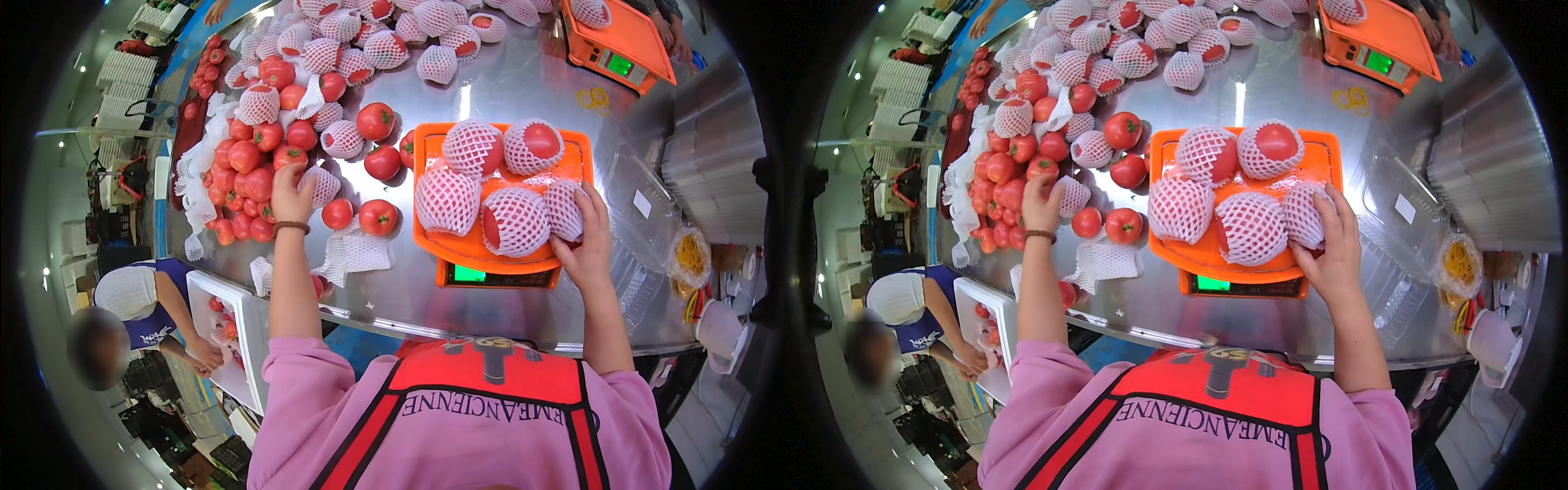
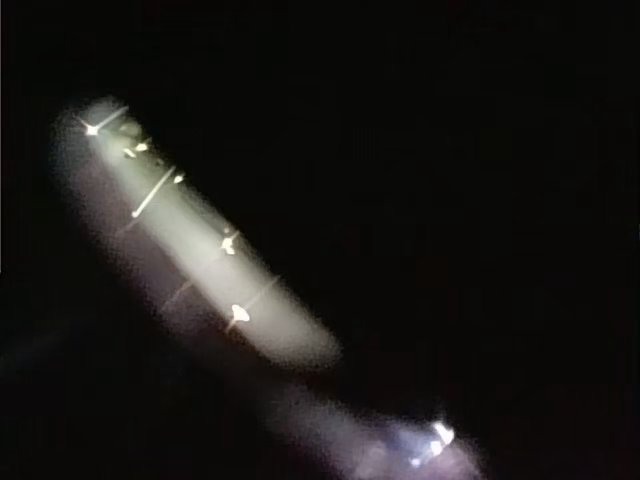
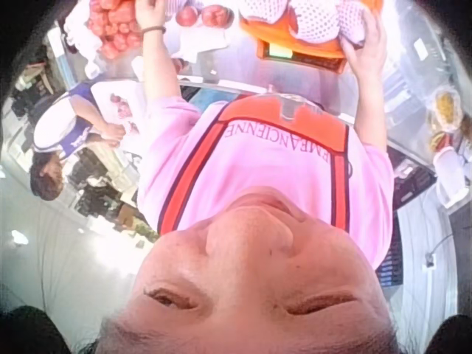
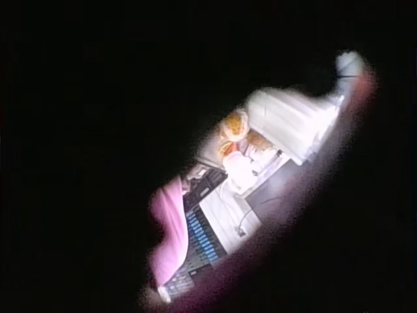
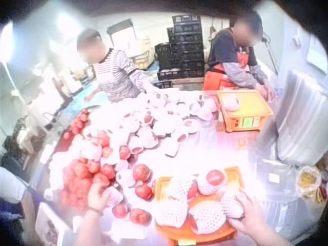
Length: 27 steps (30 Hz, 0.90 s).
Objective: The person places foam-netted apples onto a digital scale, then transfers them into a clear plastic clamshell container. The person closes the container and sets it aside, repeating the process with additional apples.
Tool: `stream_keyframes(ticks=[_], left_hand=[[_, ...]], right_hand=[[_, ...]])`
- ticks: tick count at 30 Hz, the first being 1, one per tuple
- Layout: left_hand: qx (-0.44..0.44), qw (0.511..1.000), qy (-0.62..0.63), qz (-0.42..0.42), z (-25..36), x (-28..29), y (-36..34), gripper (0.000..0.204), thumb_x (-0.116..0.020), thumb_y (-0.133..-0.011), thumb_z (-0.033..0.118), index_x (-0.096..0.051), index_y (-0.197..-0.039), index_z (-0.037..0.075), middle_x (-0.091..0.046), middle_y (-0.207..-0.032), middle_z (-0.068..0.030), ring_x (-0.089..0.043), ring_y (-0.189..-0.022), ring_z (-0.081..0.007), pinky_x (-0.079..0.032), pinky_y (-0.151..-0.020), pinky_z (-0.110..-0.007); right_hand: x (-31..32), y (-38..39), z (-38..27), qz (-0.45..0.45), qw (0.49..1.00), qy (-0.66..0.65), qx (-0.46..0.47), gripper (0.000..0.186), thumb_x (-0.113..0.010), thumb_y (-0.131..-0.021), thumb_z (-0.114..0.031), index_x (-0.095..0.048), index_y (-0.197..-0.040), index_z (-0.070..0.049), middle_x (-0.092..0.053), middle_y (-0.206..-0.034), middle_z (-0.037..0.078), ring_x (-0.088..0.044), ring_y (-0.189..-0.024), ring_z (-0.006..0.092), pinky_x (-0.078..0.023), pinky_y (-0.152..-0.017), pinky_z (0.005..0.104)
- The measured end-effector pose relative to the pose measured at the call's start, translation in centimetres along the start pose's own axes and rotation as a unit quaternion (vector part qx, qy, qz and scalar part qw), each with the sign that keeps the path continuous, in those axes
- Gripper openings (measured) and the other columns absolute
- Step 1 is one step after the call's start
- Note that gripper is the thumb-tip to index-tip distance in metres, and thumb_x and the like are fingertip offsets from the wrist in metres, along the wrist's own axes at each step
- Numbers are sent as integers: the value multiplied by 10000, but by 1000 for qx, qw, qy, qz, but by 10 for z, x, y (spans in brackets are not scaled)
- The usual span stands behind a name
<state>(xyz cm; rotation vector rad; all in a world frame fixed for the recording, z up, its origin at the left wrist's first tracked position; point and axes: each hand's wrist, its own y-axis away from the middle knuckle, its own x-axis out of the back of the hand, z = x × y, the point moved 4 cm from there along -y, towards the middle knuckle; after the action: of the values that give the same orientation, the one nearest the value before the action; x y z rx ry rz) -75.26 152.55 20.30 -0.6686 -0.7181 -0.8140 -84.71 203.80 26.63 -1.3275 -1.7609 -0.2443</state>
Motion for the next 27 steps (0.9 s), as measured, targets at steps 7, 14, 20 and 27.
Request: stream_keyframes(ticks=[7,14,20,27], left_hand=[[-45,957,-282,53,40,-28,31,432,-757,-695,216,-630,-1077,61,-579,-1108,-164,-568,-974,-346,-467,-886,-426],[-60,992,-107,5,35,20,-14,307,-735,-763,233,-663,-988,37,-631,-968,-156,-617,-887,-304,-500,-807,-379],[-156,978,-131,54,50,14,-100,288,-702,-795,200,-658,-1033,45,-639,-1023,-146,-612,-945,-313,-494,-835,-394],[-200,955,-178,-130,37,-82,-134,218,-586,-837,147,-664,-1020,59,-663,-1023,-166,-625,-956,-352,-496,-862,-431]], right_hand=[[0,-2,-1,0,1000,-2,-4,771,-782,-618,-57,-460,-1317,-101,-438,-1370,184,-473,-1221,381,-426,-999,437],[-2,3,-1,17,1000,-9,-7,760,-779,-619,-52,-463,-1309,-94,-435,-1373,187,-471,-1227,379,-426,-1000,436],[-2,4,-1,30,1000,-10,-2,762,-780,-614,-51,-463,-1305,-94,-440,-1365,188,-477,-1217,383,-434,-990,435],[-4,5,-1,41,999,-11,-21,774,-787,-617,-58,-451,-1313,-112,-445,-1355,179,-495,-1192,382,-451,-968,436]])
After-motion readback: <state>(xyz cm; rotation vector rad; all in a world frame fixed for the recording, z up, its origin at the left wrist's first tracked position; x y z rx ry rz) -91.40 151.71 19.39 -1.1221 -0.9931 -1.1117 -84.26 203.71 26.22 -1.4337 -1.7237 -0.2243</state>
